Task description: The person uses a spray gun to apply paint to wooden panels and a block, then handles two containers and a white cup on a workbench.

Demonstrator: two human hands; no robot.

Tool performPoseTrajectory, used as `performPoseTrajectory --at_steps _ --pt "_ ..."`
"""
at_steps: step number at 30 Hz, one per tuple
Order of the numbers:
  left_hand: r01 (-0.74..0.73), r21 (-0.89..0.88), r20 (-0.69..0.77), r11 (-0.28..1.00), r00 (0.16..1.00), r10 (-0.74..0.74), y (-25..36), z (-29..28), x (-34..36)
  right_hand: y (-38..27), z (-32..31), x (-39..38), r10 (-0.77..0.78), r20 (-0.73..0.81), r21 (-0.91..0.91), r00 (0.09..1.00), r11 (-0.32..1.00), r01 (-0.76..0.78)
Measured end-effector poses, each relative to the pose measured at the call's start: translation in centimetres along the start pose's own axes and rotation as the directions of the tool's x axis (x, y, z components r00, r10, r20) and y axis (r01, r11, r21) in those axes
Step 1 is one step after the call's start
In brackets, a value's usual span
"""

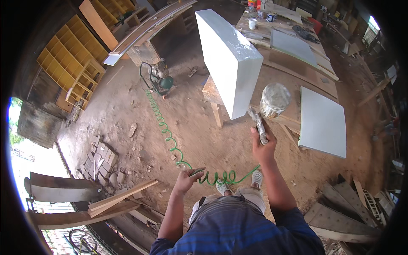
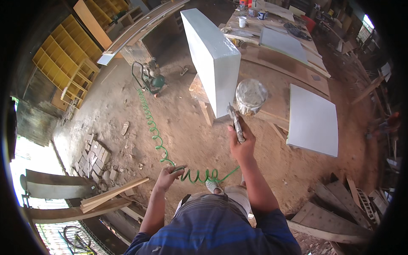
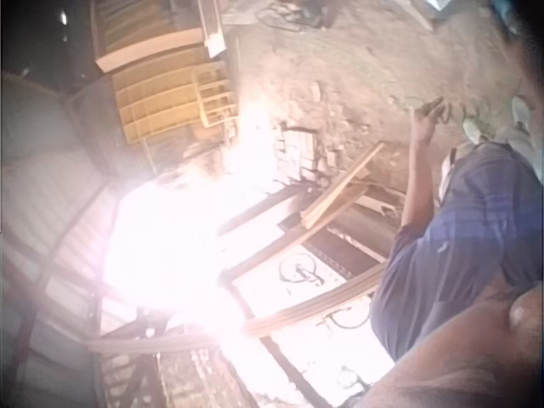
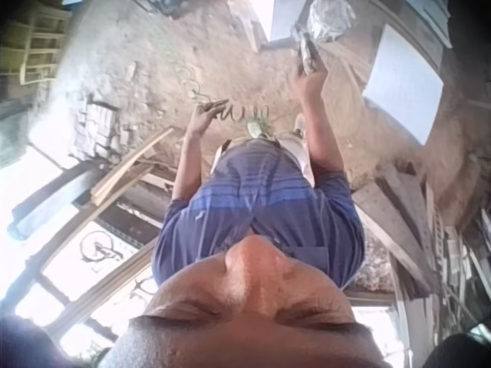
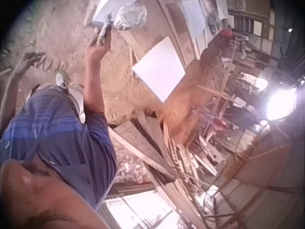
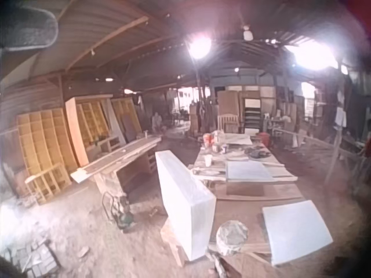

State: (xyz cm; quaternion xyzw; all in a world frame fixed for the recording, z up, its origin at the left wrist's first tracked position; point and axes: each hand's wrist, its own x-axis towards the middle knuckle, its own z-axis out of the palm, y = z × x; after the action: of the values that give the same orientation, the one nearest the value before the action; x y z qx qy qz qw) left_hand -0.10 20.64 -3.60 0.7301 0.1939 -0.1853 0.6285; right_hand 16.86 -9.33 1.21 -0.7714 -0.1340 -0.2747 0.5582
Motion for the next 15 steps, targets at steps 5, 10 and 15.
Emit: performPoseTrajectory --at_steps 5,10,15 --pt "-0.034 -0.055 0.021 0.998 0.999 0.035 -0.1 -0.9 0.0 -4.3 -1.0 2.4 0.014 -0.044 0.038 0.999 0.999 -0.012" --pt "-0.059 -0.082 0.015 0.995 0.998 0.06 0.2 -1.0 -0.1 -4.1 -1.1 2.1 -0.076 -0.101 0.103 0.992 0.991 0.087" --pt "-0.023 -0.063 0.014 0.998 1.0 0.024 -0.5 -1.4 0.1 -0.6 0.4 -0.8 0.032 -0.044 0.05 0.999 0.998 -0.03"
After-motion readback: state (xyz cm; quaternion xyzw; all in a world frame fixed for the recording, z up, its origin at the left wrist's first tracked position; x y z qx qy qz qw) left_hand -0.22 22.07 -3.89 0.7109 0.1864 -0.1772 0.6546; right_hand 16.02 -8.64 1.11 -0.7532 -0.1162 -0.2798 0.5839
